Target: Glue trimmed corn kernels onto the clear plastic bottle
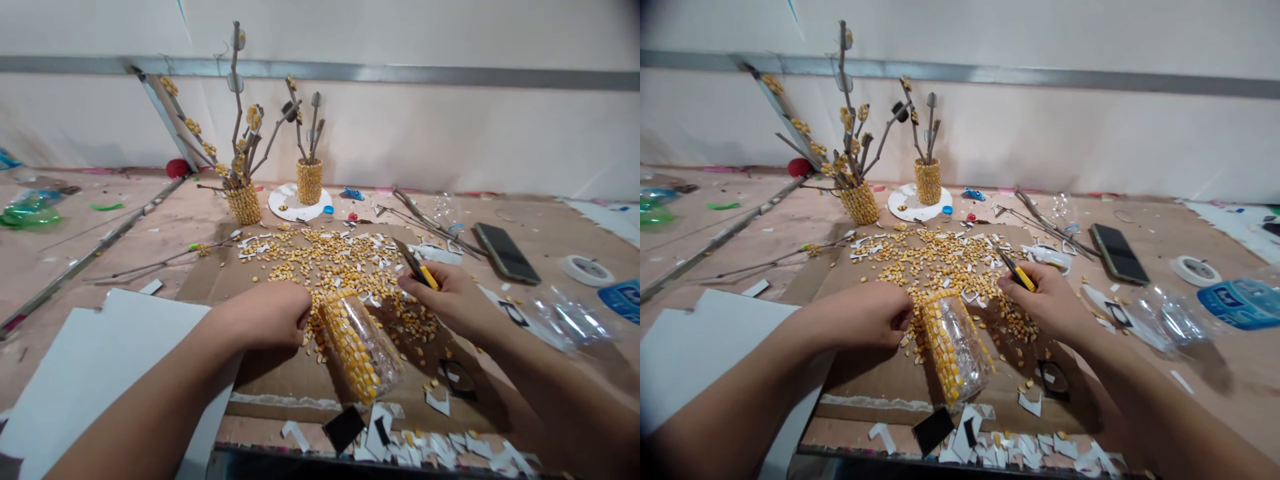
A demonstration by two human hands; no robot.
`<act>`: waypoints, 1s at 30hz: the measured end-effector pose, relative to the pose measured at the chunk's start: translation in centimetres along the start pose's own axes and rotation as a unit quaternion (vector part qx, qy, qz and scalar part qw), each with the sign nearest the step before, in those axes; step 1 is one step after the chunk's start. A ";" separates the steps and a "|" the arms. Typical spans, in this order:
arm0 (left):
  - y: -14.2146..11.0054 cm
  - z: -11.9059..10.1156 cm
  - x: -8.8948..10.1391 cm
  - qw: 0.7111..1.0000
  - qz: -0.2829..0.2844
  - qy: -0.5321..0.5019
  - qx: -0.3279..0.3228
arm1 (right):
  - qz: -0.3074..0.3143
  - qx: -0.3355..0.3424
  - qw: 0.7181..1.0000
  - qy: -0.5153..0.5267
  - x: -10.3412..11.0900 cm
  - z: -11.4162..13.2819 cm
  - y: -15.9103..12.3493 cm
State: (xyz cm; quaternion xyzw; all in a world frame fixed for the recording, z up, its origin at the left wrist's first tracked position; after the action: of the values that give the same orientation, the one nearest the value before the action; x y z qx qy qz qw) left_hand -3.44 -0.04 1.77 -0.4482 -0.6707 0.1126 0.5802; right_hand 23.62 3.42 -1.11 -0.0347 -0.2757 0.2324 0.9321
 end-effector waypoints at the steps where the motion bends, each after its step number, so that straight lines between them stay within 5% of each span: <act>1: 0.0 0.2 0.1 1.000 0.004 -0.008 0.001 | 0.001 0.003 1.000 0.004 -0.1 0.0 0.0; 8: -1.3 1.4 1.6 0.988 0.019 -0.146 -0.043 | -0.004 0.045 0.999 -0.018 -0.7 2.2 -0.8; 14: -1.1 0.5 0.5 0.995 0.041 -0.086 -0.031 | 0.048 0.089 0.992 -0.079 -1.2 6.6 -0.5; 20: -1.0 -0.8 -0.4 0.998 -0.009 -0.046 -0.045 | 0.018 0.176 0.984 -0.029 -0.1 10.5 0.7; 30: -0.4 -1.1 -0.5 0.997 0.008 -0.071 -0.012 | -0.002 0.185 0.982 0.030 1.0 9.7 2.0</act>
State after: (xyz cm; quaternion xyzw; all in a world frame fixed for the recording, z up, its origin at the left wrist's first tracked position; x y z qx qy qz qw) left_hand -2.72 -1.09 2.02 -0.4516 -0.7078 0.1403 0.5248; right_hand 18.43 5.07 7.19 0.1319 -0.2001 0.2768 0.9306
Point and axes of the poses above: each hand's wrist, its own y-axis towards the middle knuckle, its own x-axis out of the back of the hand, z = x × y, the point moved 4 cm from there along y, towards the middle knuckle, and after that the axes turned 14 degrees about z, right-handed, at the moved point
